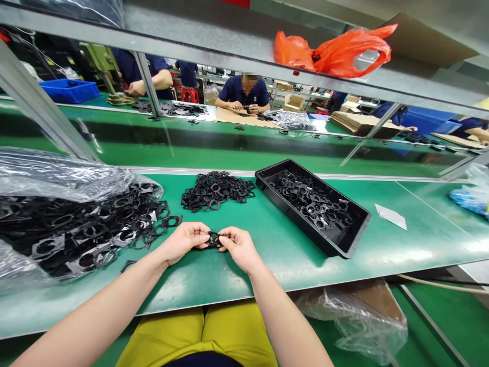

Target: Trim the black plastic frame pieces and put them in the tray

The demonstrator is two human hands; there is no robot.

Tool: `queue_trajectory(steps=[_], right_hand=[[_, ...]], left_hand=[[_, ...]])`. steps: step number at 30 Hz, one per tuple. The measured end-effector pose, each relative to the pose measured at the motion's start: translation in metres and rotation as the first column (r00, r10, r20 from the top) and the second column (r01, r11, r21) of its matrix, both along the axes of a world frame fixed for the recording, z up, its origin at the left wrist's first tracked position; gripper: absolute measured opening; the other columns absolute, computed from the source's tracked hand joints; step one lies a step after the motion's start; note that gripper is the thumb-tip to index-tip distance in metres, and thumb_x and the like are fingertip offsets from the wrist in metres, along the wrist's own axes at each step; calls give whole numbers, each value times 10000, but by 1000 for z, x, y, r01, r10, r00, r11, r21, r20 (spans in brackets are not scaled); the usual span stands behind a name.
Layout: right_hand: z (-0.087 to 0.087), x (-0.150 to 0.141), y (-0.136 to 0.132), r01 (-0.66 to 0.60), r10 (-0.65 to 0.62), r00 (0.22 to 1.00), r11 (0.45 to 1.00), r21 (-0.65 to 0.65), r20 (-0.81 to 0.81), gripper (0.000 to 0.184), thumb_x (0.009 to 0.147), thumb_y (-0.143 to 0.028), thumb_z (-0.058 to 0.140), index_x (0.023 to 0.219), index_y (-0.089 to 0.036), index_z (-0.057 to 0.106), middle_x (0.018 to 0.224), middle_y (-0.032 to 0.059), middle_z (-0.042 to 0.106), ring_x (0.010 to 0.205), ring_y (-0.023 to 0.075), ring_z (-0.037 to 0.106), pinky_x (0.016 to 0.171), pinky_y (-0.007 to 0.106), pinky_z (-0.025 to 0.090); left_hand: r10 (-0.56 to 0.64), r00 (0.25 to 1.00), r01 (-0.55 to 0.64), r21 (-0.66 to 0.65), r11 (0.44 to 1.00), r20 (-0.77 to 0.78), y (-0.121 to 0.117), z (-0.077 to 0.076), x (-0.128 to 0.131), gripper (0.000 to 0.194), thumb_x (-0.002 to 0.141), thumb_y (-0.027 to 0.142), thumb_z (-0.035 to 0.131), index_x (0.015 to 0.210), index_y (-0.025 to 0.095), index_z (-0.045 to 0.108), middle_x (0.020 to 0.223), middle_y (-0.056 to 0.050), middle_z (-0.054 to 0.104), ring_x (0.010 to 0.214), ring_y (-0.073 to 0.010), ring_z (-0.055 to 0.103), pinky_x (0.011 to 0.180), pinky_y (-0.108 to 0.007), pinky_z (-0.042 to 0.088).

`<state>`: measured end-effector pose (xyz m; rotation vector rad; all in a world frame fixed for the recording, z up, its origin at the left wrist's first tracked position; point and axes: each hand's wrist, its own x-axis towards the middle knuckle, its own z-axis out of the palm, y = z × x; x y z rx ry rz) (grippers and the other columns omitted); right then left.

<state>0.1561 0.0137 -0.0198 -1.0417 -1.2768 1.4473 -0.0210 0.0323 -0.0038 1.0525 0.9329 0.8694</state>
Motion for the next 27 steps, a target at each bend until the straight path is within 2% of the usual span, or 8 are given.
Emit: queue_trajectory(steps=[6, 8, 12, 17, 22, 27], right_hand=[[1, 0, -1, 12, -14, 998, 999, 36, 64, 225, 726, -350, 667, 825, -149, 640, 672, 5, 600, 584, 122, 556, 599, 274, 485], [0, -1, -1, 19, -25, 996, 998, 60, 91, 197, 729, -326, 655, 813, -149, 635, 654, -2, 588, 580, 121, 541, 599, 269, 463], [-6, -2, -3, 48, -69, 983, 991, 125, 172, 108, 749, -257, 615, 783, -155, 621, 616, -21, 540, 570, 116, 485, 567, 246, 397], [-8, -1, -3, 43, -87, 965, 983, 179, 248, 55, 770, -224, 591, 773, -170, 603, 630, -26, 515, 592, 120, 449, 578, 245, 359], [-4, -3, -2, 11, -51, 971, 986, 168, 232, 90, 776, -259, 591, 771, -170, 581, 599, -30, 492, 553, 112, 428, 533, 237, 339], [-2, -4, -2, 12, -42, 982, 986, 164, 182, 142, 774, -308, 596, 787, -169, 573, 619, -22, 507, 514, 98, 411, 492, 227, 328]], left_hand=[[57, 998, -57, 2, 998, 15, -3, 3, 3, 295, 523, 277, 812, 703, 127, 633, 577, 49, 583, 509, -62, 547, 525, -182, 454], [41, 999, -41, -19, 999, -23, -2, 1, 3, 300, 530, 284, 811, 719, 120, 645, 591, 31, 609, 514, -78, 576, 527, -195, 473], [11, 993, -16, -44, 999, -116, -1, -4, 3, 238, 551, 249, 808, 623, 110, 629, 497, 22, 597, 497, -106, 620, 526, -197, 490], [-25, 989, 18, -54, 998, -145, 0, -6, 2, 226, 601, 252, 790, 626, 128, 602, 482, 10, 624, 538, -151, 680, 526, -200, 507], [-66, 989, 58, -64, 996, -135, 1, -1, -1, 278, 605, 298, 796, 666, 130, 584, 499, -20, 650, 567, -189, 701, 501, -207, 506], [-141, 989, 135, -100, 986, -46, 0, 5, -3, 386, 559, 386, 815, 675, 129, 552, 608, -61, 691, 598, -198, 706, 541, -234, 516]])
